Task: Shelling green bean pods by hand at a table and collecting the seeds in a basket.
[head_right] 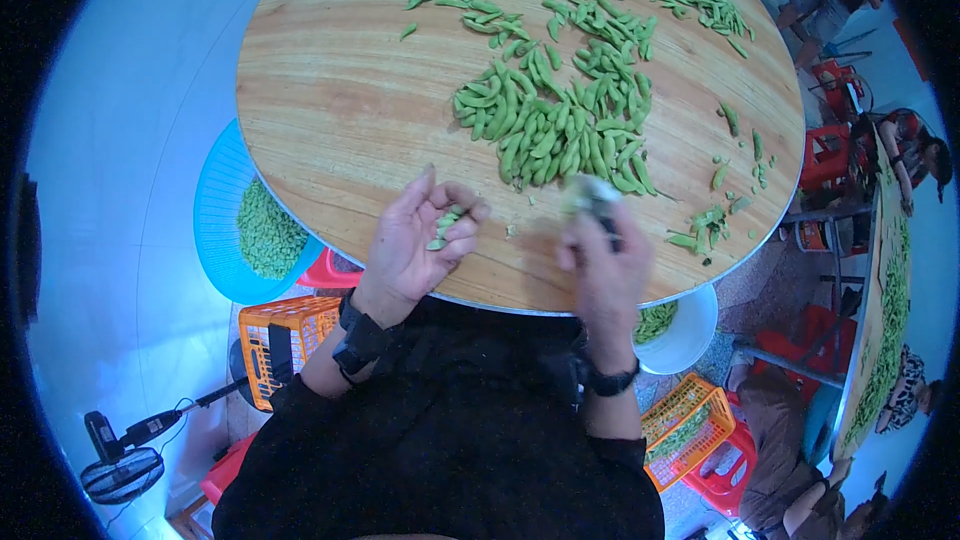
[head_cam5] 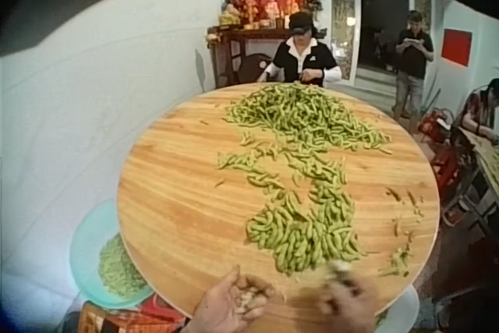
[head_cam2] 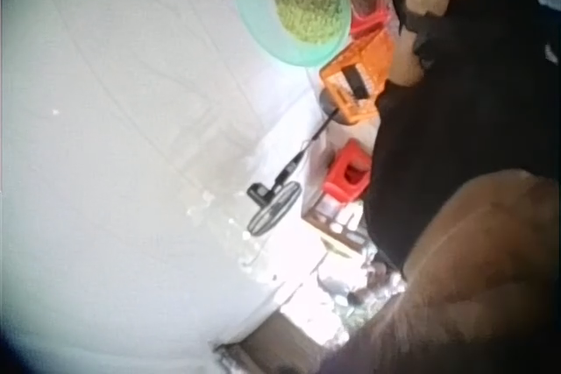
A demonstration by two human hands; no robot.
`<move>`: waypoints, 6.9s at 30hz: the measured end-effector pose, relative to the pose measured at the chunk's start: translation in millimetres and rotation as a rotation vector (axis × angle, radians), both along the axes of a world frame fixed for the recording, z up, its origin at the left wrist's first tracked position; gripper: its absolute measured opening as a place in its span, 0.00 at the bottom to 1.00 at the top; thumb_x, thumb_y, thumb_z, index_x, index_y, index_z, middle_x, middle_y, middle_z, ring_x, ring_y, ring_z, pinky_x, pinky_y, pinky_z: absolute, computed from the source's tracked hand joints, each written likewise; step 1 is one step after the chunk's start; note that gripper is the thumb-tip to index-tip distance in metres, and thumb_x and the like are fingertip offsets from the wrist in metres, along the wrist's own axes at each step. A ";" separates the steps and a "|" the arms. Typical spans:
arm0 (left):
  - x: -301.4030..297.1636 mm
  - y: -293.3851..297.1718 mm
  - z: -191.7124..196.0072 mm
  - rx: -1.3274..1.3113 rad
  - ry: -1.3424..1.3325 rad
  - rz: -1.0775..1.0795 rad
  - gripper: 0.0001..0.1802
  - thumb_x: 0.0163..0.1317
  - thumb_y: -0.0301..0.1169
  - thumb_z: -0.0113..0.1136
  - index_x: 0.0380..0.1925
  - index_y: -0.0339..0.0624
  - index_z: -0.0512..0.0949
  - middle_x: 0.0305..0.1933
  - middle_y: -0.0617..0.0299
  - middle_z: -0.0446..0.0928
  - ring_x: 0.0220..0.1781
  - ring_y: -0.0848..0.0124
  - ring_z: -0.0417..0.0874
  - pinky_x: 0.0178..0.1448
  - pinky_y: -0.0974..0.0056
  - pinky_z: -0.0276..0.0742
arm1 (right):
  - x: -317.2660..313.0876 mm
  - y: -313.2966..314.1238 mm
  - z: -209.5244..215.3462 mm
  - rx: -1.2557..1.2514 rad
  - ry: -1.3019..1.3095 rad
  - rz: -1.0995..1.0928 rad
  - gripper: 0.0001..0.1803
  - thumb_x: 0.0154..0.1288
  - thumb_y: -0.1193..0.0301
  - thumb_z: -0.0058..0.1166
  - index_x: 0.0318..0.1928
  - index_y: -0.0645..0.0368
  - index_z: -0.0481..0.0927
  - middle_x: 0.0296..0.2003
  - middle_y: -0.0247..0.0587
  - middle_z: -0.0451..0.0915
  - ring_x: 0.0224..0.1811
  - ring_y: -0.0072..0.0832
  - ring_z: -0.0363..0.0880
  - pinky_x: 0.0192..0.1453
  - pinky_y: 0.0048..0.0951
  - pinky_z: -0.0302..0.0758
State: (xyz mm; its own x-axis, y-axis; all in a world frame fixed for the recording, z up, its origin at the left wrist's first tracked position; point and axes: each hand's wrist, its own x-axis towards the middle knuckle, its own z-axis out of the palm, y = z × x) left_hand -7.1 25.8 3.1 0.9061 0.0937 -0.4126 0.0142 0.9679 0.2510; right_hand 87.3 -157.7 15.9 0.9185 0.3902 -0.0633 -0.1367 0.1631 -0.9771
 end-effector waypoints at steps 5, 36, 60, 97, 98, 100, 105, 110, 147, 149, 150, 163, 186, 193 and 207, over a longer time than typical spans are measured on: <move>-58.4 85.5 -0.9 0.066 -0.219 0.242 0.16 0.72 0.44 0.46 0.37 0.42 0.72 0.33 0.60 0.72 0.23 0.74 0.65 0.23 0.71 0.61 | 42.6 -111.1 -16.5 -0.395 -0.449 -0.563 0.17 0.69 0.74 0.49 0.57 0.61 0.76 0.30 0.29 0.76 0.25 0.12 0.69 0.27 0.15 0.66; 13.2 37.2 12.1 0.833 0.043 -0.157 0.09 0.67 0.27 0.56 0.44 0.33 0.74 0.30 0.60 0.78 0.25 0.77 0.78 0.26 0.75 0.76 | -7.1 39.5 7.5 -0.232 0.001 0.354 0.16 0.68 0.73 0.50 0.54 0.63 0.77 0.24 0.30 0.75 0.23 0.13 0.68 0.25 0.18 0.66; -6.6 6.3 2.9 0.742 0.009 -0.278 0.07 0.66 0.25 0.55 0.42 0.35 0.75 0.30 0.62 0.76 0.24 0.79 0.74 0.24 0.76 0.67 | 0.2 25.0 -11.1 0.061 0.303 0.503 0.14 0.73 0.73 0.47 0.54 0.66 0.77 0.22 0.25 0.68 0.20 0.11 0.58 0.20 0.15 0.55; -3.2 2.8 15.7 0.904 0.062 -0.504 0.14 0.72 0.36 0.48 0.44 0.35 0.74 0.22 0.61 0.78 0.16 0.81 0.75 0.18 0.78 0.68 | -6.2 27.1 0.1 -0.280 -0.056 0.260 0.12 0.64 0.72 0.58 0.45 0.66 0.81 0.23 0.29 0.77 0.23 0.14 0.71 0.26 0.20 0.69; -3.9 4.9 13.4 0.903 0.062 -0.503 0.14 0.72 0.36 0.48 0.44 0.35 0.74 0.22 0.61 0.78 0.16 0.81 0.75 0.18 0.78 0.68 | -3.8 26.5 -1.9 -0.247 0.012 0.308 0.12 0.65 0.72 0.57 0.47 0.66 0.81 0.23 0.29 0.77 0.23 0.14 0.71 0.26 0.19 0.69; -5.5 10.8 7.2 0.771 -0.007 -0.509 0.14 0.73 0.35 0.47 0.44 0.35 0.75 0.23 0.60 0.78 0.15 0.82 0.73 0.15 0.79 0.64 | -3.0 25.5 -3.9 -0.216 0.080 0.355 0.13 0.66 0.73 0.56 0.48 0.66 0.80 0.23 0.28 0.77 0.23 0.13 0.70 0.26 0.18 0.68; -2.5 9.5 15.6 0.709 0.010 -0.508 0.12 0.71 0.35 0.51 0.40 0.36 0.76 0.26 0.61 0.80 0.13 0.82 0.72 0.13 0.79 0.59 | -7.7 26.6 -3.9 -0.161 0.080 0.308 0.13 0.66 0.73 0.57 0.48 0.67 0.80 0.22 0.27 0.75 0.22 0.11 0.69 0.25 0.16 0.66; -1.4 9.2 16.6 0.787 0.032 -0.545 0.08 0.67 0.32 0.58 0.35 0.37 0.76 0.27 0.60 0.81 0.12 0.82 0.72 0.12 0.79 0.57 | -7.8 28.3 1.0 -0.148 0.180 0.343 0.13 0.66 0.72 0.57 0.48 0.67 0.80 0.20 0.26 0.74 0.21 0.11 0.68 0.24 0.16 0.64; -2.7 -4.6 -4.7 0.144 -0.167 -0.261 0.40 0.72 0.57 0.29 0.60 0.26 0.63 0.61 0.35 0.68 0.66 0.47 0.69 0.68 0.51 0.69 | 11.8 -15.7 7.0 -0.009 0.017 -0.183 0.12 0.68 0.74 0.54 0.49 0.64 0.79 0.20 0.26 0.71 0.17 0.11 0.64 0.18 0.15 0.58; -1.6 -4.7 -3.0 0.127 -0.165 -0.238 0.41 0.72 0.57 0.29 0.60 0.25 0.63 0.61 0.34 0.66 0.67 0.47 0.68 0.68 0.52 0.69 | 17.3 -33.6 2.5 -0.028 -0.047 -0.256 0.13 0.67 0.75 0.55 0.51 0.63 0.79 0.21 0.26 0.71 0.16 0.11 0.63 0.18 0.16 0.58; -1.5 -4.1 -3.1 0.110 -0.163 -0.216 0.41 0.72 0.58 0.29 0.61 0.24 0.62 0.62 0.34 0.65 0.67 0.47 0.67 0.68 0.52 0.69 | 19.0 -40.7 3.3 -0.055 -0.047 -0.316 0.13 0.67 0.74 0.55 0.51 0.63 0.79 0.21 0.25 0.71 0.17 0.11 0.63 0.18 0.15 0.57; -37.8 55.6 3.9 0.461 -0.189 -0.067 0.27 0.73 0.48 0.43 0.48 0.29 0.74 0.39 0.52 0.78 0.36 0.65 0.81 0.40 0.66 0.78 | 46.3 -241.6 -62.9 -1.389 -0.846 -0.817 0.14 0.70 0.69 0.52 0.49 0.65 0.80 0.27 0.35 0.82 0.25 0.19 0.76 0.28 0.21 0.72; 46.7 56.1 2.8 2.370 -0.300 -0.102 0.10 0.57 0.24 0.60 0.40 0.40 0.78 0.36 0.56 0.74 0.37 0.58 0.79 0.37 0.60 0.76 | -2.0 -5.1 3.3 -0.418 -0.380 0.014 0.13 0.65 0.77 0.51 0.49 0.64 0.80 0.26 0.34 0.79 0.27 0.15 0.74 0.33 0.20 0.71; 15.1 8.4 34.2 1.098 -0.011 -0.330 0.05 0.67 0.25 0.56 0.39 0.35 0.75 0.31 0.64 0.77 0.25 0.80 0.76 0.28 0.74 0.74 | -15.4 21.2 11.6 -0.044 0.224 0.342 0.15 0.72 0.73 0.48 0.55 0.64 0.76 0.20 0.24 0.69 0.20 0.10 0.62 0.22 0.16 0.60; 4.7 -16.3 11.1 1.804 -0.167 0.074 0.06 0.63 0.22 0.59 0.39 0.37 0.74 0.26 0.64 0.77 0.24 0.80 0.77 0.26 0.75 0.72 | -14.8 20.8 -3.5 0.177 0.409 0.375 0.12 0.72 0.73 0.47 0.51 0.66 0.77 0.19 0.24 0.65 0.19 0.11 0.57 0.20 0.16 0.54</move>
State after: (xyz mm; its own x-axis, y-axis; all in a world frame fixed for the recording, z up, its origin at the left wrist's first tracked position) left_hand -2.4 9.5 14.3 0.8966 0.3116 0.3148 -0.1441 -0.4669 0.8725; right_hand 72.5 -136.8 12.5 0.6303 0.7211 -0.2877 -0.5769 0.1870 -0.7951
